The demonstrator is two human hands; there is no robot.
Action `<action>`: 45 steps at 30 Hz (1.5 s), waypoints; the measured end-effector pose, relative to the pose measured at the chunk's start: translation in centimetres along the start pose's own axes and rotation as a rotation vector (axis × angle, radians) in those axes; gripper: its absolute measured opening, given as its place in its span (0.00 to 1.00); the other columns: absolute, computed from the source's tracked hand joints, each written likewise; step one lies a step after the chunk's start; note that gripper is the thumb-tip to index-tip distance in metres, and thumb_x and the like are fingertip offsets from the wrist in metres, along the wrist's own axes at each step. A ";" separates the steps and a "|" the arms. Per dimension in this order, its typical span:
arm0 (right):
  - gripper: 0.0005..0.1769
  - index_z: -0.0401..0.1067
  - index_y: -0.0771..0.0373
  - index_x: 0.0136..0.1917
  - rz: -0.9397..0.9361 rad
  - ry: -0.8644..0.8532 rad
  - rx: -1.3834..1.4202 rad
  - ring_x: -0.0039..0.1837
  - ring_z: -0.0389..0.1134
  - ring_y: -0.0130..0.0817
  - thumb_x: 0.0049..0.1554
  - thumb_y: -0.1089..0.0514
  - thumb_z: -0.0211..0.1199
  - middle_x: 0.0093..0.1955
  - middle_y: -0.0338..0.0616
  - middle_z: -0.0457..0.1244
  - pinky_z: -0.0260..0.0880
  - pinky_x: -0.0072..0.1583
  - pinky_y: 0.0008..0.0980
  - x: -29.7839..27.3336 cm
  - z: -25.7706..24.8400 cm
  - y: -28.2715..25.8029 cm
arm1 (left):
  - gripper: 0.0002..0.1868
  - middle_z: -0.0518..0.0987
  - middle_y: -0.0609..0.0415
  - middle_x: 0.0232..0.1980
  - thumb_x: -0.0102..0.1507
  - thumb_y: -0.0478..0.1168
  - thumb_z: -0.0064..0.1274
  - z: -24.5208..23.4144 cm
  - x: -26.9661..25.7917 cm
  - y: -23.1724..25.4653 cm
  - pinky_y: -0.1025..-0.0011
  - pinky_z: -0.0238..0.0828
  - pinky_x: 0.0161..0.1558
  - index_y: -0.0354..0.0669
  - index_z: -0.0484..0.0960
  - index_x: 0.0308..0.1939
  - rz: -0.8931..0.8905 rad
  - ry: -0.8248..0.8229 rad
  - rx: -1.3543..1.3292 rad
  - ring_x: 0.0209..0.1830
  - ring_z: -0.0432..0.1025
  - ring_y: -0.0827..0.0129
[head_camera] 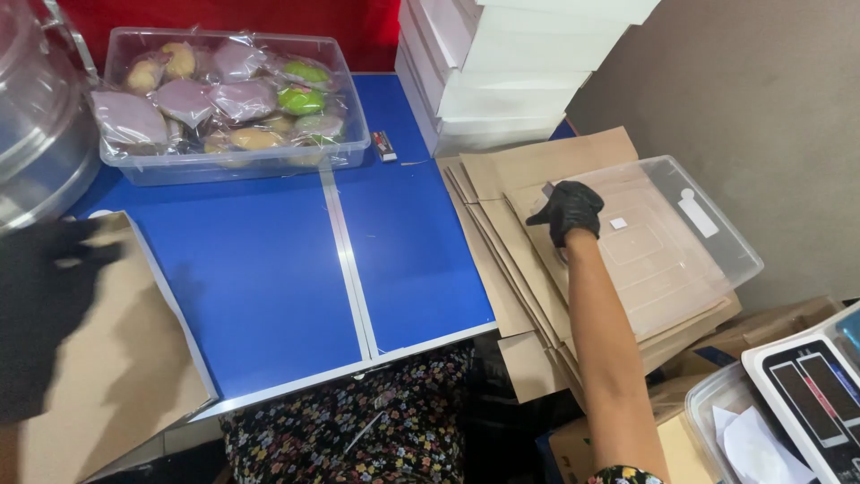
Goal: The person uses a stapler to secure a flat cardboard sheet, then folds and assembles a cardboard box by hand. They manipulate the flaps and sides to form the box structure and place it on the table.
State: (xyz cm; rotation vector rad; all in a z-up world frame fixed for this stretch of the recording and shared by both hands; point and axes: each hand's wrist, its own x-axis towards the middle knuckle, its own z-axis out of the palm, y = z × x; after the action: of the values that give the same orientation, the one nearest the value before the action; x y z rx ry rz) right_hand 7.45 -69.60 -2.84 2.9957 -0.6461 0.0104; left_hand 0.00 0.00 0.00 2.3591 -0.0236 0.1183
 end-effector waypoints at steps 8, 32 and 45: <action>0.22 0.77 0.67 0.56 -0.006 0.118 -0.032 0.61 0.71 0.54 0.53 0.51 0.69 0.53 0.59 0.71 0.70 0.61 0.51 -3.5 0.0 -3.3 | 0.23 0.86 0.44 0.41 0.56 0.42 0.67 25.5 -0.1 21.4 0.67 0.79 0.38 0.48 0.86 0.57 0.183 -0.651 -0.378 0.33 0.82 0.61; 0.19 0.77 0.74 0.52 -0.052 0.157 -0.075 0.57 0.72 0.61 0.53 0.57 0.65 0.49 0.64 0.70 0.73 0.56 0.53 -3.7 1.4 -2.3 | 0.13 0.86 0.44 0.37 0.57 0.48 0.61 49.9 2.5 28.2 0.56 0.75 0.55 0.47 0.89 0.40 0.148 -0.613 -0.520 0.50 0.79 0.49; 0.18 0.77 0.78 0.50 -0.019 0.189 -0.112 0.54 0.72 0.65 0.52 0.60 0.63 0.46 0.67 0.70 0.75 0.53 0.55 -2.0 0.2 0.6 | 0.27 0.82 0.36 0.50 0.58 0.46 0.64 47.9 1.1 31.7 0.58 0.83 0.41 0.33 0.77 0.56 -0.199 -0.462 -1.003 0.46 0.79 0.48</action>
State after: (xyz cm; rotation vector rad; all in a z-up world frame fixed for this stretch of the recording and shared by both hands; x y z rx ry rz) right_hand 5.38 -69.34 -3.02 2.8472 -0.5770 0.2440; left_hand 3.20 -56.20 -11.59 1.3318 -0.0563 -0.4427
